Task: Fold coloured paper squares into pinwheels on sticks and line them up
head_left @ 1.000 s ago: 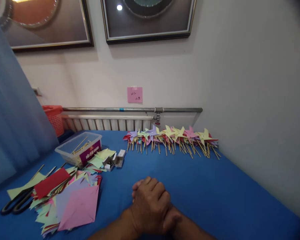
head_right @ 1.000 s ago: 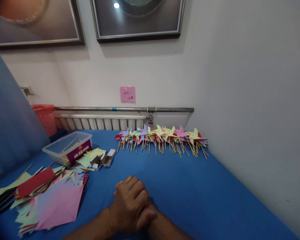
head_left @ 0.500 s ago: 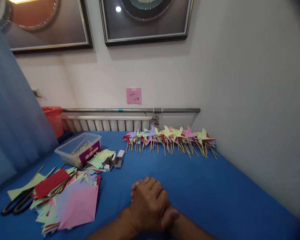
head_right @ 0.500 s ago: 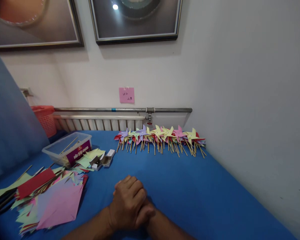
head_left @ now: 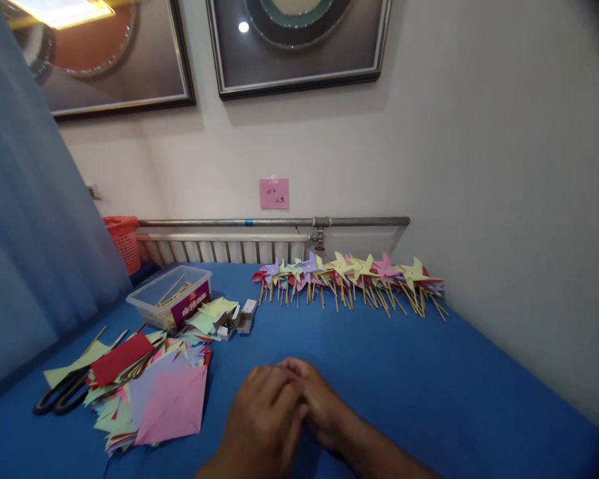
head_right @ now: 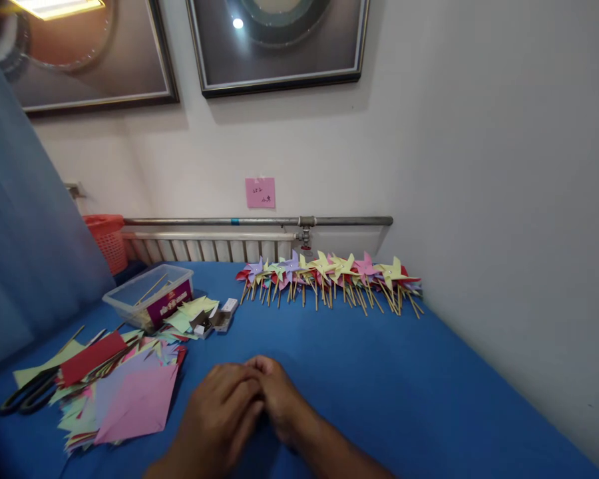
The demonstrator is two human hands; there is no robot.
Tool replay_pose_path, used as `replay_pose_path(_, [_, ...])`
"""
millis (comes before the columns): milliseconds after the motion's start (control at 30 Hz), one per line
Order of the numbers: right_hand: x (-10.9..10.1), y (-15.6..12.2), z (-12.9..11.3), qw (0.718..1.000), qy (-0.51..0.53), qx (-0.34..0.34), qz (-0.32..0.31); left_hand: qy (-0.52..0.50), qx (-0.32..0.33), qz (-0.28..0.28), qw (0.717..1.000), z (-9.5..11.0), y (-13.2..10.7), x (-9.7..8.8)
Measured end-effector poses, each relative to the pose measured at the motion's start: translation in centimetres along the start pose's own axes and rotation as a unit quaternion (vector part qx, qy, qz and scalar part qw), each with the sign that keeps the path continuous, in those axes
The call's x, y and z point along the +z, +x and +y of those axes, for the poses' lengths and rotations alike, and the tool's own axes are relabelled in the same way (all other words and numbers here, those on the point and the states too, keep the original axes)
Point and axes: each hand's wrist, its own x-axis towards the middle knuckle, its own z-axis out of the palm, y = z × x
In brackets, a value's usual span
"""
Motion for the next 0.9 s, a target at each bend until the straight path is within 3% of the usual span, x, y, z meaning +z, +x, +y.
replay_pose_path(100, [0.0, -0.2, 0.4, 0.999, 0.016, 0.029, -0.021, 0.095, -0.081, 0.000, 0.992, -4.7, -4.2, -3.8])
replay_pose_path(167, [0.0, -0.1, 0.5, 0.999, 0.010, 0.032, -0.028, 0.171, -0.171, -0.039, 0.970, -8.5, -6.0, -6.9])
replay_pose_path(267, [0.1, 0.1, 0.5, 0.999, -0.008, 0.023, -0.034, 0.233, -0.311, -0.139, 0.911, -13.4, -6.3, -11.0])
replay_pose_path(333, [0.1, 0.2, 0.5, 0.999, -0.013, 0.023, -0.034, 0.209, -0.352, -0.208, 0.888, -15.3, -5.3, -12.6])
replay_pose_path(433, [0.1, 0.2, 0.5, 0.999, -0.015, 0.026, -0.034, 0.150, -0.356, -0.262, 0.884, -16.4, -4.0, -12.9])
replay_pose_path(633, [0.0, 0.3, 0.6, 0.999, -0.010, 0.026, -0.037, 0.116, -0.355, -0.272, 0.887, -17.3, -3.8, -11.6])
replay_pose_path(767, [0.0, 0.3, 0.7, 0.999, -0.012, 0.025, -0.038, 0.139, -0.353, -0.236, 0.895, -18.2, -3.5, -12.6])
replay_pose_path(900, [0.0, 0.4, 0.8, 0.999, -0.020, 0.024, -0.037, 0.229, -0.347, -0.161, 0.895, -18.5, -2.0, -15.0])
